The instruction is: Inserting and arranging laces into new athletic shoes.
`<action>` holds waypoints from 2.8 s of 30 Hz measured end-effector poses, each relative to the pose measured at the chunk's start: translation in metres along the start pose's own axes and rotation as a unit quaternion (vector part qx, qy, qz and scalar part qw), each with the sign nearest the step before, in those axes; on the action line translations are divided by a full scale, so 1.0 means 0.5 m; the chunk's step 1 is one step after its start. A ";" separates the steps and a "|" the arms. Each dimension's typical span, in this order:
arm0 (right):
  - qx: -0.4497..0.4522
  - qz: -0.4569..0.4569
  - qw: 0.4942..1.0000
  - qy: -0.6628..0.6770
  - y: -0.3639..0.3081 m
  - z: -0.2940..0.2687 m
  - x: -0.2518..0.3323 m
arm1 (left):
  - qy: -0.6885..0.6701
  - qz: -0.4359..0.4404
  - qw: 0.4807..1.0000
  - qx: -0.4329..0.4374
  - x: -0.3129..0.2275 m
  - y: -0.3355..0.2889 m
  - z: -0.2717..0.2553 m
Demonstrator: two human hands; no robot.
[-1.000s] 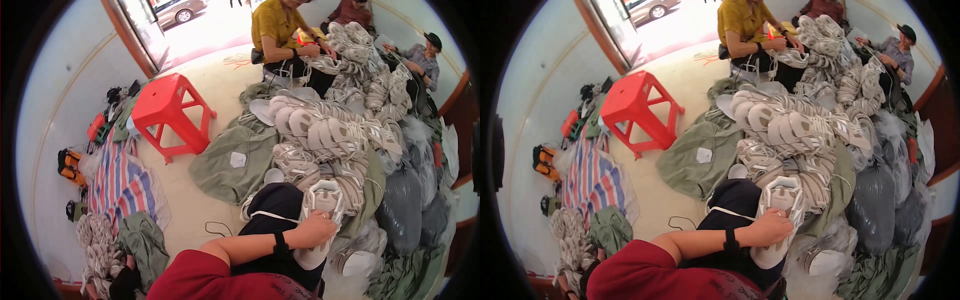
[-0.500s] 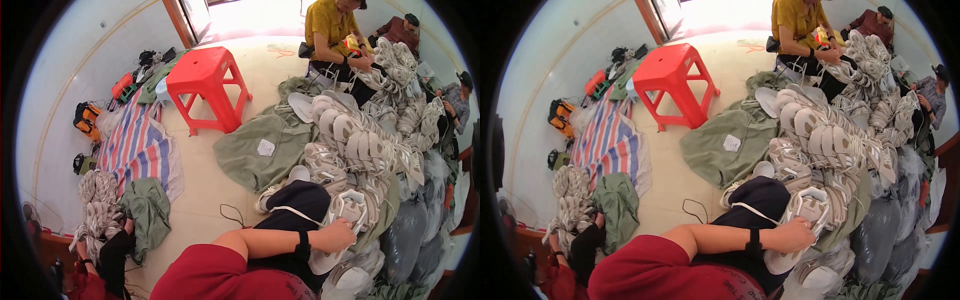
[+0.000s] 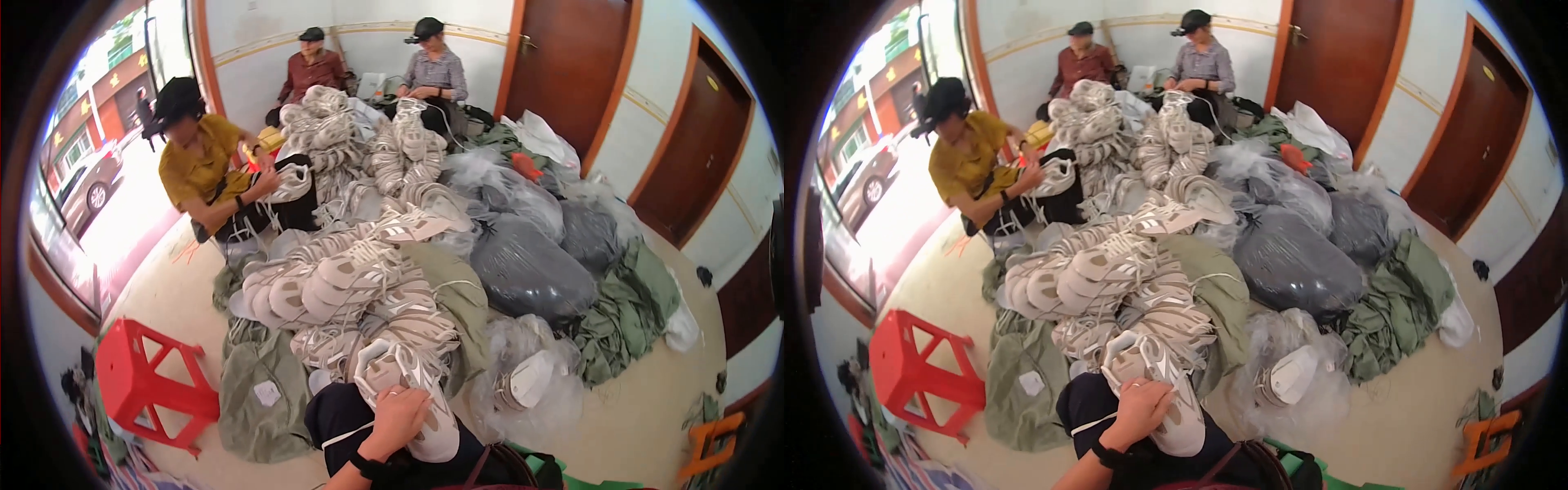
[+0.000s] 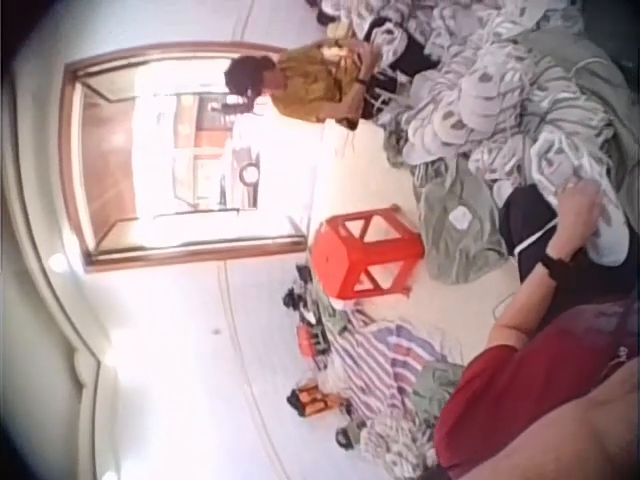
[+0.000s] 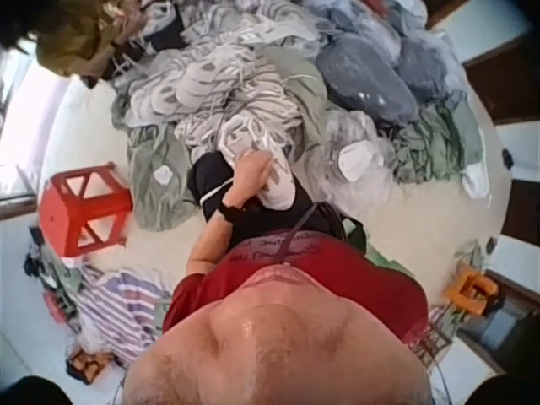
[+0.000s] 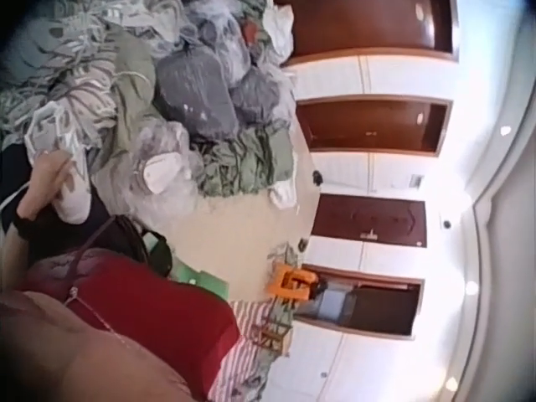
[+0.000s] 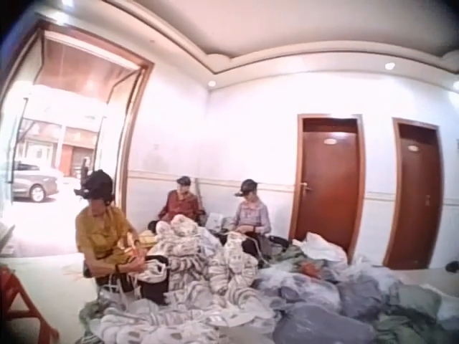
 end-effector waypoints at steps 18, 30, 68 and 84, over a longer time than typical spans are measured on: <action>-0.021 0.152 0.988 0.022 -0.347 0.092 -0.277 | 0.043 -0.005 0.999 0.026 0.003 -0.013 -0.012; -0.152 0.036 0.928 -0.339 -0.305 0.172 -0.184 | 0.013 -0.032 0.994 0.108 -0.028 0.014 -0.001; -0.180 -0.226 0.916 -0.278 -0.197 0.250 0.167 | -0.009 -0.060 0.996 0.064 -0.021 0.007 -0.023; 0.197 -0.616 0.736 -0.198 -0.239 0.670 0.541 | -0.427 -0.293 0.854 -0.048 0.047 -0.048 -0.123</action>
Point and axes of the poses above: each hand's wrist, its own y-axis towards the middle knuckle, its own z-axis out of the palm, x = y × z, the point moved 2 cm from there along y, towards the middle knuckle, and after that the axes turned 7 degrees about -x, right-handed, at the moved point
